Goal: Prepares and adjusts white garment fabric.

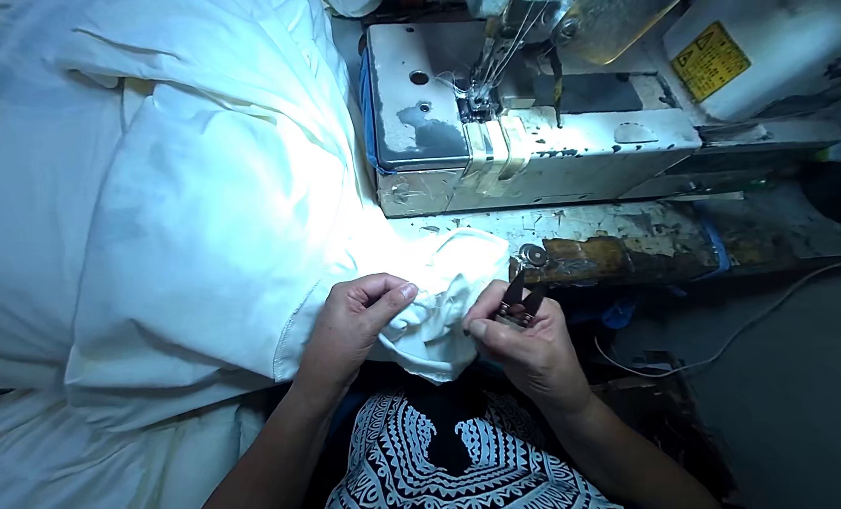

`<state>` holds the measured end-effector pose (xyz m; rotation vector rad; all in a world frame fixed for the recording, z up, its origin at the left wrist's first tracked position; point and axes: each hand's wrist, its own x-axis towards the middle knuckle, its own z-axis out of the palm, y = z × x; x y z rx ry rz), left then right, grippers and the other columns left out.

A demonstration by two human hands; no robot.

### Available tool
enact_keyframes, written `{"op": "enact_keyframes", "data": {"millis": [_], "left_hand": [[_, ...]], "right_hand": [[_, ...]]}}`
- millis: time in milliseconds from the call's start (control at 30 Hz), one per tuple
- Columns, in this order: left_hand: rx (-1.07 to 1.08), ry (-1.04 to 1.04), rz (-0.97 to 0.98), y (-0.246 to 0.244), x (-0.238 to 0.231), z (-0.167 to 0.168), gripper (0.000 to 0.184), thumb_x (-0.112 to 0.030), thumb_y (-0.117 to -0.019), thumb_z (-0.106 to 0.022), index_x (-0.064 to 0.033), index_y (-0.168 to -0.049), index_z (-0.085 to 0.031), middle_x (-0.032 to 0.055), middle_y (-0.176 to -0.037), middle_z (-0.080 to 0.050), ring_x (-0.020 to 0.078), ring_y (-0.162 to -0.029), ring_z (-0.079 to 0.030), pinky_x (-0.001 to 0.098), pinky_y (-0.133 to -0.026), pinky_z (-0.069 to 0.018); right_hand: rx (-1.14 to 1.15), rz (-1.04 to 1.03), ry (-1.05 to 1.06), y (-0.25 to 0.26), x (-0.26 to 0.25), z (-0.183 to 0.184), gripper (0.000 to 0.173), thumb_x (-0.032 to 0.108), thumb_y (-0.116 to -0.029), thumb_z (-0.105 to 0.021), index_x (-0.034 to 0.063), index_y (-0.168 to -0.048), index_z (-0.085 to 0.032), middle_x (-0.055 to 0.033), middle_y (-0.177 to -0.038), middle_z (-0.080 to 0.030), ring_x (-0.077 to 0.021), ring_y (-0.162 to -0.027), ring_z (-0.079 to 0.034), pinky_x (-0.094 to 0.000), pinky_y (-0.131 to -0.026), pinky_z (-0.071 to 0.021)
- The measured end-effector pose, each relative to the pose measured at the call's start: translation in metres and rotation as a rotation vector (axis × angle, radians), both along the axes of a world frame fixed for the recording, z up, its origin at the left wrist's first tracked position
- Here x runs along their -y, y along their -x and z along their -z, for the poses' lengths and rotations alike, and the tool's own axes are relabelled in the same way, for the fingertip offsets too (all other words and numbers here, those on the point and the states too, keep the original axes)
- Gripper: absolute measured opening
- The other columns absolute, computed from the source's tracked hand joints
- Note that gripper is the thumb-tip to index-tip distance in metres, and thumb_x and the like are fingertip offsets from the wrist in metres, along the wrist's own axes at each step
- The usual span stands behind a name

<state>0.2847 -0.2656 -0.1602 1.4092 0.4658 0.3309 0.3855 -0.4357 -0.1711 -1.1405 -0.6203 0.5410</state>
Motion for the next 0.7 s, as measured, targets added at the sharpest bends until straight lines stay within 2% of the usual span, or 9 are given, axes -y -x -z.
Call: {"op": "enact_keyframes", "data": {"millis": [167,200,233,300,333,367,467,700], "left_hand": [[-0.007,-0.012,-0.01,-0.002,0.001,-0.001,0.018,-0.003,-0.0947,-0.064,-0.0089,-0.082,-0.075,-0.0037,-0.071,-0.069,0.001,-0.066,-0.064,0.0171,-0.065,-0.0541],[-0.01,-0.011,-0.013,-0.002,0.002,-0.002,0.017,-0.004,-0.0947,-0.064,-0.009,-0.082,-0.075,-0.0036,-0.071,-0.069,0.001,-0.066,-0.064,0.0171,-0.065,-0.0541],[-0.009,-0.006,-0.014,-0.002,0.002,-0.002,0.017,-0.004,-0.0947,-0.064,-0.0087,-0.082,-0.075,-0.0032,-0.071,-0.069,0.0013,-0.066,-0.064,0.0172,-0.064,-0.0541],[-0.004,0.002,-0.018,-0.002,0.004,-0.003,0.017,-0.004,-0.0952,-0.064,-0.0076,-0.083,-0.075,-0.0022,-0.071,-0.069,0.0022,-0.066,-0.065,0.0176,-0.065,-0.0548],[-0.002,0.002,-0.021,-0.002,0.004,-0.003,0.017,-0.003,-0.0951,-0.064,-0.0077,-0.083,-0.075,-0.0023,-0.07,-0.069,0.0021,-0.066,-0.064,0.0175,-0.065,-0.0547],[0.0,0.003,-0.024,-0.002,0.005,-0.003,0.017,-0.003,-0.0951,-0.064,-0.0077,-0.083,-0.075,-0.0024,-0.07,-0.069,0.002,-0.065,-0.064,0.0173,-0.065,-0.0543],[0.001,0.01,-0.019,-0.001,0.004,-0.004,0.017,-0.003,-0.0956,-0.063,-0.007,-0.083,-0.075,-0.0018,-0.071,-0.069,0.0021,-0.066,-0.064,0.0171,-0.065,-0.0542],[0.003,0.001,-0.005,-0.001,0.004,-0.003,0.017,-0.002,-0.095,-0.064,-0.0073,-0.082,-0.075,-0.0029,-0.07,-0.068,0.001,-0.065,-0.063,0.0163,-0.064,-0.0537]], "right_hand": [[0.106,-0.007,0.023,0.004,0.009,0.0,0.01,0.004,-0.0862,-0.067,0.0132,-0.087,-0.071,0.0125,-0.075,-0.064,0.0107,-0.062,-0.051,-0.0072,-0.055,-0.041],[0.166,-0.035,0.059,0.003,0.009,0.0,0.006,0.006,-0.0889,-0.066,0.0108,-0.089,-0.07,0.0121,-0.076,-0.063,0.0113,-0.063,-0.05,-0.0066,-0.056,-0.0405],[0.245,-0.083,0.109,0.002,0.008,0.0,0.005,0.01,-0.0951,-0.064,0.0072,-0.094,-0.068,0.0104,-0.079,-0.061,0.0111,-0.065,-0.049,-0.0065,-0.058,-0.0405],[0.406,-0.181,0.246,0.0,0.007,0.0,0.026,0.025,-0.1057,-0.056,0.0008,-0.112,-0.063,0.0034,-0.088,-0.062,0.0078,-0.071,-0.053,-0.0089,-0.064,-0.045],[0.453,-0.196,0.295,0.002,0.007,0.001,0.032,0.026,-0.1084,-0.05,-0.001,-0.119,-0.062,0.0003,-0.092,-0.062,0.0055,-0.072,-0.053,-0.0105,-0.065,-0.0461],[0.487,-0.17,0.322,0.004,0.006,0.003,0.033,0.025,-0.1092,-0.047,-0.0019,-0.119,-0.064,-0.0016,-0.091,-0.063,0.004,-0.069,-0.054,-0.0111,-0.062,-0.0468],[0.515,-0.083,0.352,0.007,0.004,0.007,0.031,0.019,-0.1086,-0.046,-0.0013,-0.115,-0.068,0.0,-0.08,-0.063,0.0033,-0.059,-0.054,-0.0111,-0.053,-0.0466],[0.544,-0.045,0.354,0.007,0.001,0.01,0.03,0.017,-0.107,-0.047,-0.0018,-0.114,-0.07,-0.0005,-0.081,-0.066,0.0042,-0.062,-0.055,-0.0102,-0.057,-0.0472]]}}
